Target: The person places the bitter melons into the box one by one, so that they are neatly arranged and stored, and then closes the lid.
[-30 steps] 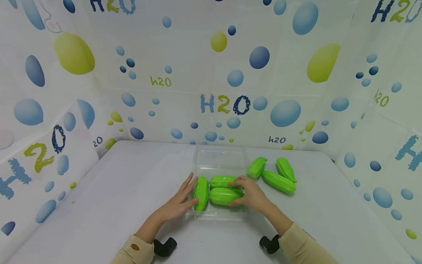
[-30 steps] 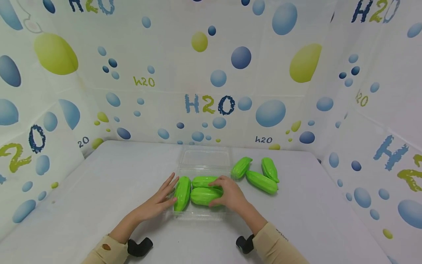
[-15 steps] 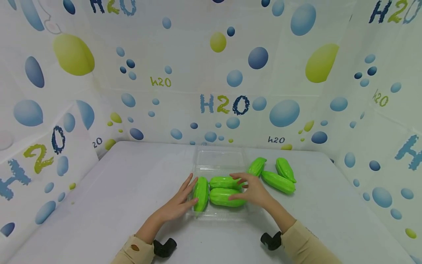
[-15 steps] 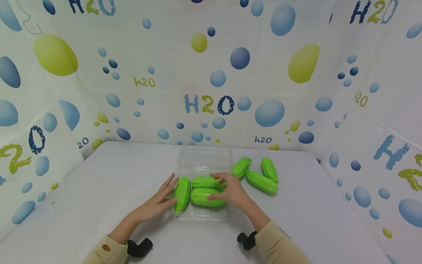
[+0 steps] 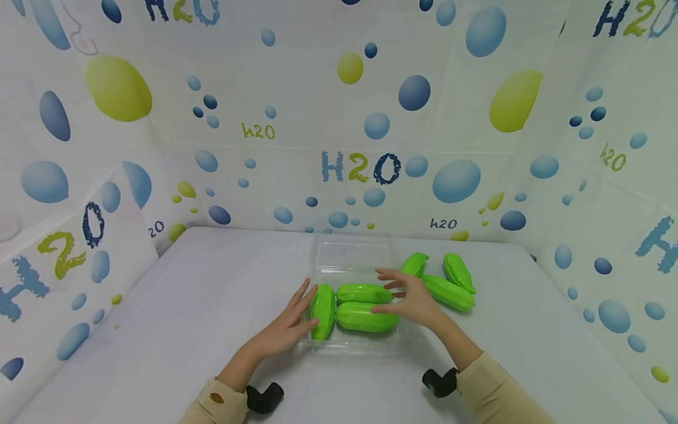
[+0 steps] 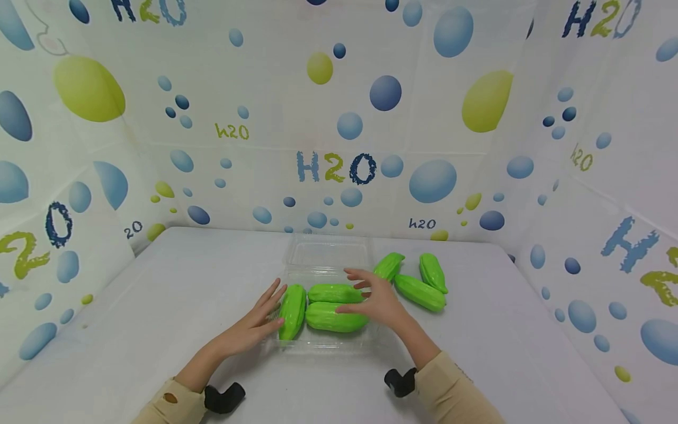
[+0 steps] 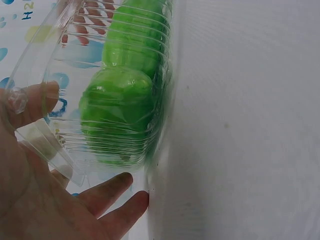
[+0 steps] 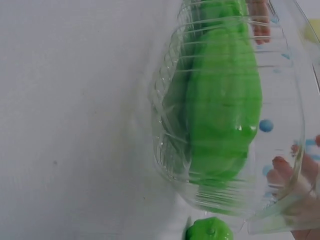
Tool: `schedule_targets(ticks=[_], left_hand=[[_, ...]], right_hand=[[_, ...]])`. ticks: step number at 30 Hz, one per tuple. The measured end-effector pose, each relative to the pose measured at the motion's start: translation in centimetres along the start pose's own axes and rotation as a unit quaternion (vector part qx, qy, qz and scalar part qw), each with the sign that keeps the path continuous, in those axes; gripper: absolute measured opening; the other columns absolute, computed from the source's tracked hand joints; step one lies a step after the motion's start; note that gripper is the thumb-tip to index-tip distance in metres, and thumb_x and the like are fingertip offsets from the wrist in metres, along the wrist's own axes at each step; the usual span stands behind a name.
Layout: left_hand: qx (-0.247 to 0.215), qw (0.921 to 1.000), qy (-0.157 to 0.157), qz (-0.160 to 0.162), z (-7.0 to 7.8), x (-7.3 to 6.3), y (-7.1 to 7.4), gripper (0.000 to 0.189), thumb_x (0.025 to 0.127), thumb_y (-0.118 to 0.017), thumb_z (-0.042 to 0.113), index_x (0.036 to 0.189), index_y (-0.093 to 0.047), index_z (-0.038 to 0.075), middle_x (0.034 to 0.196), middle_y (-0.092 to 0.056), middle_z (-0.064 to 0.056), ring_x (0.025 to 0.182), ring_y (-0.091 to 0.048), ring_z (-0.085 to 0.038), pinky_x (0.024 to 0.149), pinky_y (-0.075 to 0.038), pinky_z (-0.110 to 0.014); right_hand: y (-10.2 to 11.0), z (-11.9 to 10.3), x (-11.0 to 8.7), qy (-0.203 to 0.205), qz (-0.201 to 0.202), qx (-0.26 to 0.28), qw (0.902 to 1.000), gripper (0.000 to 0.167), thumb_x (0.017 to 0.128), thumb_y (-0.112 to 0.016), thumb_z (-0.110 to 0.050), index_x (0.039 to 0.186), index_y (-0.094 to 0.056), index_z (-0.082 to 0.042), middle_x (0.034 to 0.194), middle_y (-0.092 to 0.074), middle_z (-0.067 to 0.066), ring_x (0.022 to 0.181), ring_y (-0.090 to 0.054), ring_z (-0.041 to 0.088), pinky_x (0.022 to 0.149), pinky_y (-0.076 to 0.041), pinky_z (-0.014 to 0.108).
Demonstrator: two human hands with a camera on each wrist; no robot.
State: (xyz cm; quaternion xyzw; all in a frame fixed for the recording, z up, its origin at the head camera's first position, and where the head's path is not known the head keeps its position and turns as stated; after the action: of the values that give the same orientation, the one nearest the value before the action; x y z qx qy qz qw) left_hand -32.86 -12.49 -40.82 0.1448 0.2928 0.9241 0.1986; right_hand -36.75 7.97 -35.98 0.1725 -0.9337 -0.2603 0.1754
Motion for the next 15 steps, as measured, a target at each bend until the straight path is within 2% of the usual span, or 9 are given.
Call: schedule_targets(ticks=[7, 15], left_hand=[[-0.007, 1.0, -0.003, 0.004, 0.1, 0.1, 0.0, 0.067, 0.094, -0.052, 0.02, 0.147, -0.013, 0.007, 0.152, 0.005, -0.013, 0.137, 0.003, -0.035, 0.103, -0.016, -0.06], [-0.006, 1.0, -0.002, 0.0, 0.0, 0.0, 0.0, 0.067, 0.094, -0.05, 0.022, 0.147, -0.012, 0.008, 0.152, 0.005, -0.012, 0.137, 0.003, -0.034, 0.102, -0.019, -0.059]], right_hand=[[1.2, 0.1, -0.3, -0.003, 0.012, 0.021, 0.9997, 0.072, 0.068, -0.082, -0.021, 0.132, -0.049, -0.014, 0.125, -0.053, 0.012, 0.11, -0.052, 0.035, 0.09, -0.043, 0.048], [2.8, -0.1, -0.9, -0.007, 0.036, 0.033, 0.9988, 0.071, 0.067, -0.082, -0.016, 0.131, -0.05, -0.012, 0.123, -0.054, 0.014, 0.107, -0.054, 0.031, 0.089, -0.043, 0.05]])
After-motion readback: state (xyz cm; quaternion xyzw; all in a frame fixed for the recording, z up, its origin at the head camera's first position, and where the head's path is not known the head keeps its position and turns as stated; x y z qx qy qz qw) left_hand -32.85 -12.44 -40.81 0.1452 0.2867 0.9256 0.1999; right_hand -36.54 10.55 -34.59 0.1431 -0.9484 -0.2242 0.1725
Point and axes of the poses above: each hand's wrist, its own x-axis towards the middle knuckle, its own y-axis out of the back of the hand, z = x × y, the point moved 10 cm from there along x, towards the middle knuckle
